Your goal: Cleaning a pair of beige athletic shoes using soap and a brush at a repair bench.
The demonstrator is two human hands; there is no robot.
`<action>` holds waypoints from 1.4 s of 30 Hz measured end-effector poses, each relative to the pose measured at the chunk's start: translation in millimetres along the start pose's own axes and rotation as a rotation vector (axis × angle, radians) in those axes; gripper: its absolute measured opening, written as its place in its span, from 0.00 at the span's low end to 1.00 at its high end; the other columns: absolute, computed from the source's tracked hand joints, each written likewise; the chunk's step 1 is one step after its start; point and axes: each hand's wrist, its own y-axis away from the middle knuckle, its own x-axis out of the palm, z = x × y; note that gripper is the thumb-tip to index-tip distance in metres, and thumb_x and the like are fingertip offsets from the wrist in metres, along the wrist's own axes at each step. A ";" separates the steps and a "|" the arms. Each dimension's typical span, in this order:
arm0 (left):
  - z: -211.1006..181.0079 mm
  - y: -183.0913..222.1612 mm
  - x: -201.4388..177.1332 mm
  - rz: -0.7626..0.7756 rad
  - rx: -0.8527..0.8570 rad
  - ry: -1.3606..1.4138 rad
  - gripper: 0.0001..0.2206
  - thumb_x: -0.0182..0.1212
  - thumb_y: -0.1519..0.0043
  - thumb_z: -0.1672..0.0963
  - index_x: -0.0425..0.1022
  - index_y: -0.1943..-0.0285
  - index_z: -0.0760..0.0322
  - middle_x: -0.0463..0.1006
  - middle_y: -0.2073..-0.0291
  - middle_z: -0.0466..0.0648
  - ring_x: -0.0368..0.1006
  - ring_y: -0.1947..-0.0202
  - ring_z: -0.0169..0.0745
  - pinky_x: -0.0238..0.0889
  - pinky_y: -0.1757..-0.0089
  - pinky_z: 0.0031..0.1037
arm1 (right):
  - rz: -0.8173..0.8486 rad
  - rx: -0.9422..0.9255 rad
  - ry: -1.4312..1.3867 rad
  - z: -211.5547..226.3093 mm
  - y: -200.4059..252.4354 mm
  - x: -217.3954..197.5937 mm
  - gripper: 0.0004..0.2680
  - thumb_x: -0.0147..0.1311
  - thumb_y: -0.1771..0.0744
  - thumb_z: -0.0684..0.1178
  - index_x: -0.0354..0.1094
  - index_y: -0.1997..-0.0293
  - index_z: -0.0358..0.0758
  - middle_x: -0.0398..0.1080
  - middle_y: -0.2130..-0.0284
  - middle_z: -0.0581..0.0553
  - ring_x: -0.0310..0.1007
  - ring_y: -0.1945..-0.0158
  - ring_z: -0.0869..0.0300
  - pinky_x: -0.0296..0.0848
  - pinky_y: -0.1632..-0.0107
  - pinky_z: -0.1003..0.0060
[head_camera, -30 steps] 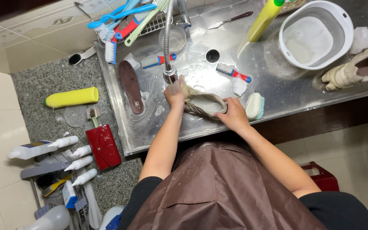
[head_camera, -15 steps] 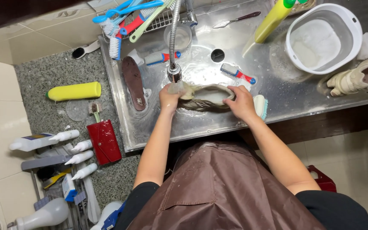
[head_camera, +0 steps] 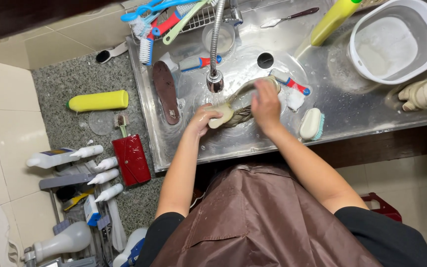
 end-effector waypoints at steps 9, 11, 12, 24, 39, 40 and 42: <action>43.1 12.5 24.9 -0.061 0.329 0.554 0.20 0.57 0.36 0.63 0.66 0.34 0.68 0.77 0.58 0.54 0.74 0.58 0.43 0.72 0.57 0.31 | 0.611 0.103 0.416 71.3 36.0 76.3 0.19 0.41 0.28 0.61 0.72 0.49 0.32 0.76 0.53 0.33 0.74 0.47 0.44 0.39 0.29 0.32; 31.4 3.0 23.5 -0.127 0.367 0.542 0.17 0.56 0.38 0.65 0.70 0.38 0.72 0.79 0.56 0.54 0.77 0.56 0.43 0.74 0.56 0.29 | 0.542 0.032 0.328 62.1 41.7 81.9 0.18 0.41 0.29 0.60 0.71 0.46 0.33 0.74 0.50 0.34 0.71 0.42 0.44 0.40 0.30 0.32; 27.6 -0.5 24.2 -0.209 0.402 0.539 0.15 0.55 0.39 0.66 0.74 0.43 0.76 0.82 0.54 0.54 0.80 0.54 0.43 0.75 0.54 0.27 | 0.491 -0.048 0.236 56.8 45.5 83.2 0.18 0.42 0.29 0.58 0.70 0.43 0.34 0.73 0.46 0.34 0.69 0.38 0.44 0.41 0.31 0.31; -8.0 10.1 28.2 -0.539 0.475 0.181 0.13 0.72 0.39 0.57 0.77 0.58 0.78 0.80 0.68 0.53 0.73 0.70 0.38 0.68 0.67 0.28 | 0.710 0.273 0.031 5.1 -14.4 18.2 0.13 0.54 0.32 0.59 0.78 0.50 0.45 0.78 0.56 0.39 0.77 0.52 0.45 0.73 0.47 0.52; -84.7 89.7 29.3 -0.230 0.446 0.051 0.10 0.71 0.43 0.61 0.80 0.57 0.78 0.83 0.67 0.53 0.79 0.70 0.37 0.74 0.66 0.28 | 0.569 -0.157 0.150 14.7 -86.8 25.0 0.15 0.62 0.44 0.46 0.77 0.54 0.41 0.76 0.62 0.36 0.75 0.57 0.42 0.73 0.58 0.49; -83.7 89.1 27.1 -0.244 0.446 0.054 0.10 0.71 0.43 0.61 0.80 0.57 0.78 0.83 0.67 0.53 0.79 0.70 0.37 0.74 0.66 0.28 | 0.577 -0.165 0.140 -0.4 -75.1 40.2 0.15 0.62 0.44 0.46 0.77 0.54 0.41 0.76 0.62 0.36 0.75 0.57 0.42 0.73 0.58 0.49; -87.8 84.8 23.3 -0.298 0.458 0.075 0.11 0.72 0.43 0.61 0.79 0.57 0.80 0.82 0.67 0.55 0.79 0.70 0.39 0.74 0.67 0.30 | 0.946 -0.102 0.135 -30.3 -58.4 71.7 0.07 0.63 0.37 0.51 0.77 0.60 0.44 0.76 0.62 0.40 0.75 0.55 0.43 0.73 0.53 0.48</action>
